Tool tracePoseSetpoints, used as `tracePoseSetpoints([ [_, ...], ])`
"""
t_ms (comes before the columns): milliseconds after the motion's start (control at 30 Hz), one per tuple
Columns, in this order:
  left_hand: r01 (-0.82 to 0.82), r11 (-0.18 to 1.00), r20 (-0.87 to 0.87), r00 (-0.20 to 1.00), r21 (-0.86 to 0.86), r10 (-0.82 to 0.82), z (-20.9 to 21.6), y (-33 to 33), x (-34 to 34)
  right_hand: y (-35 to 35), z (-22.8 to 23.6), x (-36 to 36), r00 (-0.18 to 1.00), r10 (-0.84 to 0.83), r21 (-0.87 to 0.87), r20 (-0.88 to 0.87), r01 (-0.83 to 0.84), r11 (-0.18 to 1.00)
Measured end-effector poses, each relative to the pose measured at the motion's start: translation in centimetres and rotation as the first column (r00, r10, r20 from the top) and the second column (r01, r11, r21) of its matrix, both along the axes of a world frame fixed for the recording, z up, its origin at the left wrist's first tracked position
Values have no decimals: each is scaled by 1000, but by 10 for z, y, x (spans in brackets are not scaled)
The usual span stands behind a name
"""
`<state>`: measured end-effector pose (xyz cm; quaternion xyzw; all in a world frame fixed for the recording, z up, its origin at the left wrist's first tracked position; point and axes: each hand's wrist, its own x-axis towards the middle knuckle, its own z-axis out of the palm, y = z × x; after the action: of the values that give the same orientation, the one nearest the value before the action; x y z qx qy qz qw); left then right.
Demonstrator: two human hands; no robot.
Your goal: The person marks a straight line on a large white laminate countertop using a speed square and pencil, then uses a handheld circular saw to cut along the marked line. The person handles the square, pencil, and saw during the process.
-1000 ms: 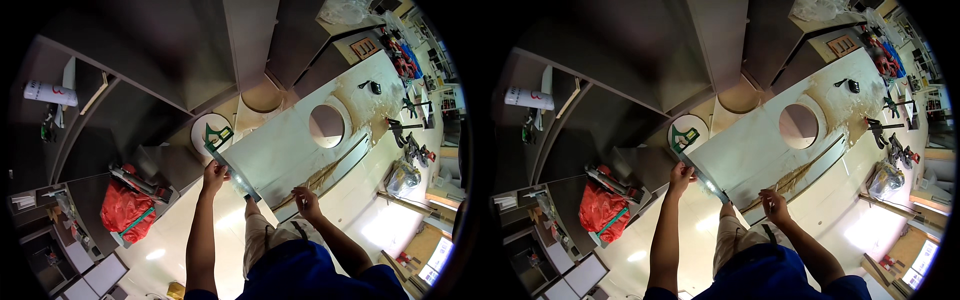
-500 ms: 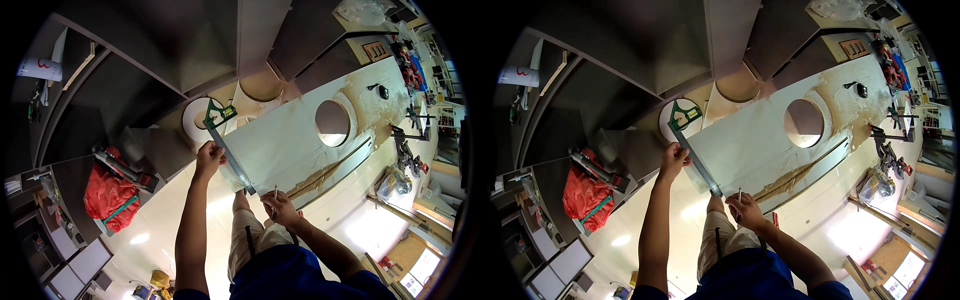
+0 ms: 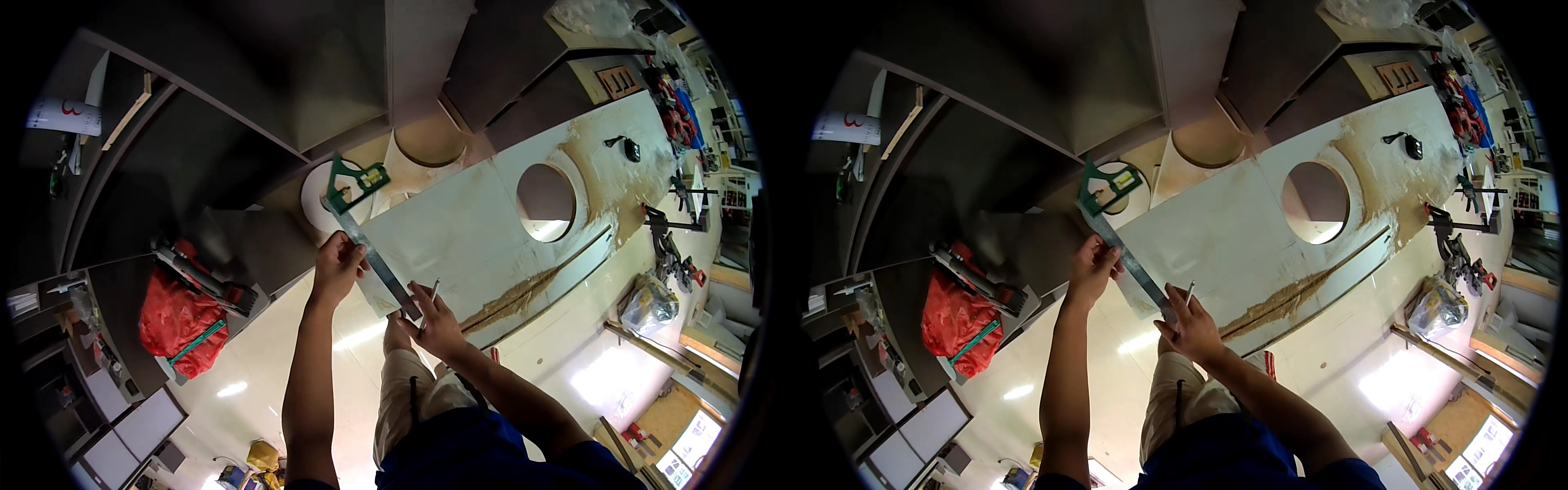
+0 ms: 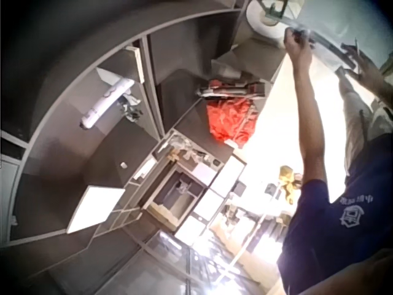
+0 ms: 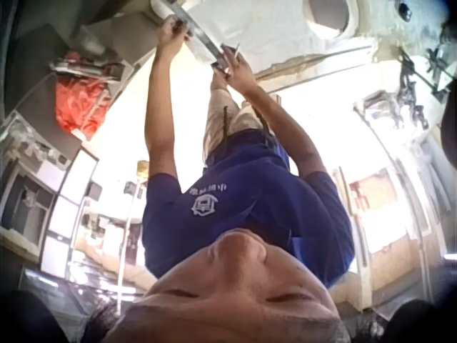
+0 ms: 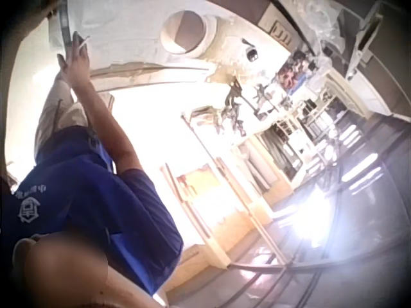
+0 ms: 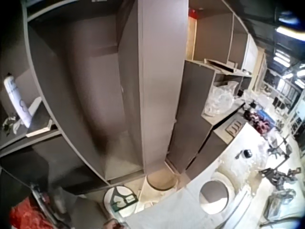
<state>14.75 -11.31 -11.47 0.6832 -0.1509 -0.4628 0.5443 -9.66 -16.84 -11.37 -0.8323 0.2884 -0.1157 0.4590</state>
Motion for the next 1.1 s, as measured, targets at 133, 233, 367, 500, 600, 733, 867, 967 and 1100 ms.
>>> tracePoseSetpoints([
  [133,5,991,-56,998,-134,-13,16,-1,-6,-8,10,25,998,-49,229,-35,56,972],
  [233,-2,991,-35,999,-137,-3,23,5,-2,-6,19,34,992,-77,216,97,55,975],
  [367,-212,909,144,950,-360,278,38,9,39,-14,45,21,986,79,332,149,-125,935],
  [500,230,954,800,600,-194,18,125,4,64,-34,82,-1,934,99,742,344,-335,581],
  [600,444,895,830,518,-54,-207,168,7,86,-63,97,-36,966,112,963,234,-246,108],
  [733,646,659,545,417,384,-727,226,7,75,-104,128,-46,899,323,955,295,-292,-59],
  [867,787,584,-20,599,200,-801,225,27,45,-130,160,-52,784,592,962,185,-268,53],
  [967,724,664,-235,689,187,-686,224,59,25,-139,172,-76,803,550,956,230,-292,26],
  [1100,522,852,-338,809,39,-480,250,101,-12,-147,220,-79,725,642,944,247,-330,10],
])
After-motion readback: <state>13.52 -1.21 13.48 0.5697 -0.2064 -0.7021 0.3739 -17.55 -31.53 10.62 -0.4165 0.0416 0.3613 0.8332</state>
